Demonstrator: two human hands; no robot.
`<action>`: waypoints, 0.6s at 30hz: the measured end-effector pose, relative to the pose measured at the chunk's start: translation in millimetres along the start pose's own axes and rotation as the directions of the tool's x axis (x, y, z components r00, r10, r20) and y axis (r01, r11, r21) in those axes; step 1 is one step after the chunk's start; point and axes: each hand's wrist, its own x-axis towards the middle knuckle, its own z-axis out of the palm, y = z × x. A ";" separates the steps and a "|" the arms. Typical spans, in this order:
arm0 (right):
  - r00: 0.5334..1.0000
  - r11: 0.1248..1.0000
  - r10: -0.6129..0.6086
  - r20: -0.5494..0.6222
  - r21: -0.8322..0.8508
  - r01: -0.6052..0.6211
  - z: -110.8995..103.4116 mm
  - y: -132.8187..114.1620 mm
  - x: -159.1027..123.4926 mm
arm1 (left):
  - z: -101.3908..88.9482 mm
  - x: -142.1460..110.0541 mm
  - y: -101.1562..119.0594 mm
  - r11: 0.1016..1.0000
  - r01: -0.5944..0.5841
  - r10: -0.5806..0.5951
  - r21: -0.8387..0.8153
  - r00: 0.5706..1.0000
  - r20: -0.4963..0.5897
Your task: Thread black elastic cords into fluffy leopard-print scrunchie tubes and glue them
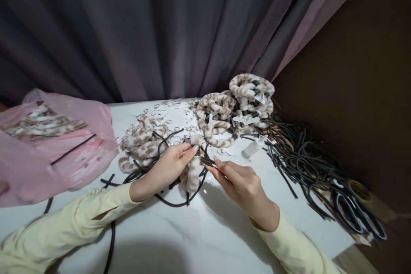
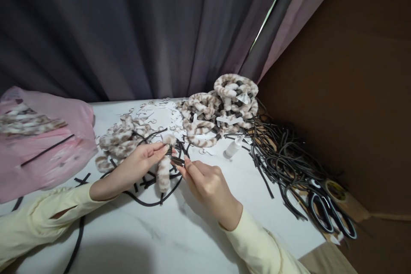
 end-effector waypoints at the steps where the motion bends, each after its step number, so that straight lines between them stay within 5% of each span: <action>1: 1.000 0.999 -0.024 0.008 -0.043 0.025 -0.5 -0.8 0.8 | 0.5 0.3 -1.3 1.000 0.001 -0.001 0.005 1.000 -0.012; 8: 0.980 0.942 -0.172 0.104 -0.274 0.194 -2.4 -5.5 6.7 | 6.2 1.5 -5.0 0.998 0.019 -0.022 -0.055 0.999 -0.050; 18: 0.982 0.940 -0.143 0.125 -0.294 0.175 0.7 -1.9 8.2 | 9.3 4.3 -6.6 0.986 0.050 -0.066 -0.161 0.993 -0.097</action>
